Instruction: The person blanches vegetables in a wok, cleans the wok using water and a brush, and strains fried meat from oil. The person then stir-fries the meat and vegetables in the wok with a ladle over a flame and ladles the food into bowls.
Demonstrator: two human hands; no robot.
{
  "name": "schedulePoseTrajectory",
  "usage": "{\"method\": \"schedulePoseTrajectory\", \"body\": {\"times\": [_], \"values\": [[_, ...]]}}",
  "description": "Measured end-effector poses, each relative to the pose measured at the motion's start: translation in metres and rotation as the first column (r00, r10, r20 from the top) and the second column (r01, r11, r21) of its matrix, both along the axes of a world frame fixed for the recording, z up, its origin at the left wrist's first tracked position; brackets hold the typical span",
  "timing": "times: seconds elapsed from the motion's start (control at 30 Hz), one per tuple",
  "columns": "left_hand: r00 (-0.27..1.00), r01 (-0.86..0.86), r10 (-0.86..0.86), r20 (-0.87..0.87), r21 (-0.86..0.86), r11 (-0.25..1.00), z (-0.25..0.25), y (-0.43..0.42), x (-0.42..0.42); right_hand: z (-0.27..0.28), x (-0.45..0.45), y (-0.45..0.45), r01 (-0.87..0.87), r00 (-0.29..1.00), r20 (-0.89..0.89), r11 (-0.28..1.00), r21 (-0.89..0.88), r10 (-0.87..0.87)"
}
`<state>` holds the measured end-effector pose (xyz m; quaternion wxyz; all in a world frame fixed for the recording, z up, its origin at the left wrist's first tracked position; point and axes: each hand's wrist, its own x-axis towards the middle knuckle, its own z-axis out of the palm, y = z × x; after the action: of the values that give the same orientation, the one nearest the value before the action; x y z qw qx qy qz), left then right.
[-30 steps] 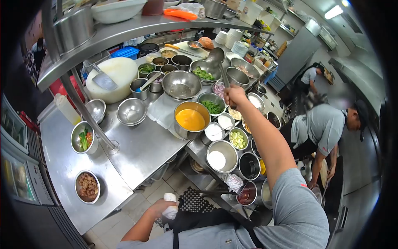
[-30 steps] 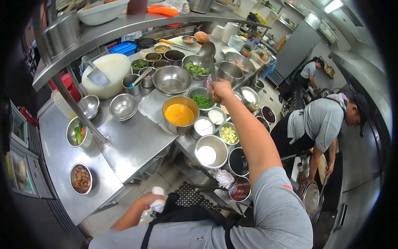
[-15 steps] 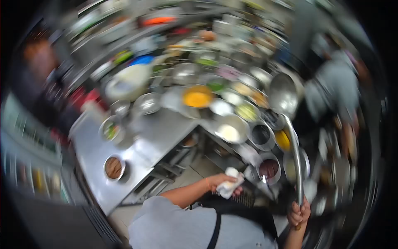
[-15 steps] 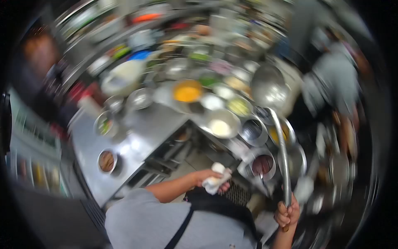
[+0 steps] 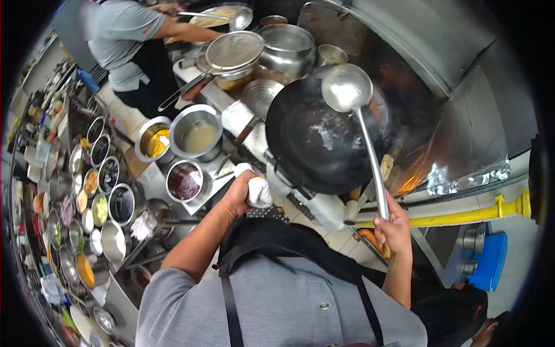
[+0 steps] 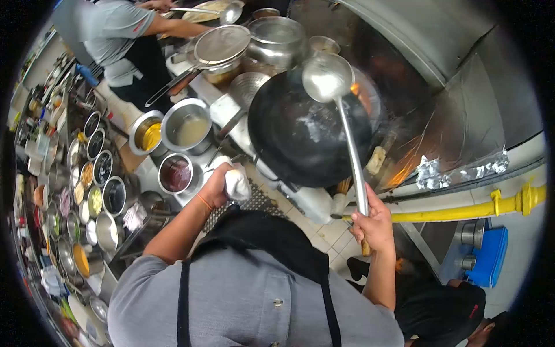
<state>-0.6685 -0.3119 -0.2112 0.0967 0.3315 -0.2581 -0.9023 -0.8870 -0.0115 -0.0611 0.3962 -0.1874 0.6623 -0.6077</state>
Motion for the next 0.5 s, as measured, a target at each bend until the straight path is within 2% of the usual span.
{"method": "schedulePoseTrajectory", "body": {"times": [0.07, 0.13, 0.17, 0.2, 0.23, 0.27, 0.33, 0.4, 0.43, 0.47, 0.5], "values": [[0.973, 0.227, -0.228, 0.043, 0.036, 0.973, 0.018, -0.009, -0.034, 0.006, -0.009, -0.007, 0.065, 0.997, -0.04, 0.998, 0.008, -0.065], [0.967, 0.227, -0.227, 0.113, 0.015, 0.974, -0.01, -0.004, -0.075, 0.002, -0.029, -0.022, 0.064, 0.997, -0.041, 0.998, -0.027, -0.065], [0.928, 0.329, -0.326, 0.182, 0.018, 0.944, -0.021, -0.006, -0.089, 0.004, -0.038, -0.038, 0.077, 0.995, -0.055, 0.997, -0.031, -0.078], [0.932, 0.342, -0.336, 0.135, -0.027, 0.939, -0.03, -0.003, -0.102, 0.007, -0.049, -0.06, 0.09, 0.993, -0.071, 0.996, -0.005, -0.09], [0.921, 0.327, -0.313, 0.23, -0.023, 0.945, -0.03, -0.007, -0.12, 0.012, -0.06, -0.089, 0.104, 0.991, -0.09, 0.994, 0.017, -0.103], [0.956, 0.243, -0.24, 0.169, 0.004, 0.97, -0.018, -0.013, -0.135, 0.016, -0.073, -0.123, 0.094, 0.992, -0.085, 0.995, 0.013, -0.093], [0.956, 0.273, -0.278, 0.097, 0.056, 0.96, -0.034, -0.041, -0.177, 0.021, -0.111, -0.208, 0.072, 0.997, -0.007, 0.997, -0.014, -0.072], [0.964, 0.265, -0.265, 0.012, 0.045, 0.963, -0.05, -0.061, -0.211, -0.004, -0.161, -0.303, 0.032, 0.997, -0.078, 0.999, 0.017, -0.03], [0.965, 0.255, -0.247, 0.086, -0.113, 0.96, -0.071, -0.064, -0.231, -0.019, -0.181, -0.35, 0.028, 0.992, -0.123, 0.997, 0.066, -0.02], [0.965, 0.249, -0.243, 0.1, -0.056, 0.967, -0.051, -0.067, -0.235, -0.034, -0.197, -0.393, 0.045, 0.989, -0.148, 0.995, 0.089, -0.031], [0.964, 0.24, -0.228, 0.135, -0.073, 0.968, -0.045, -0.07, -0.241, -0.056, -0.215, -0.432, 0.09, 0.977, -0.204, 0.985, 0.149, -0.059]]}}
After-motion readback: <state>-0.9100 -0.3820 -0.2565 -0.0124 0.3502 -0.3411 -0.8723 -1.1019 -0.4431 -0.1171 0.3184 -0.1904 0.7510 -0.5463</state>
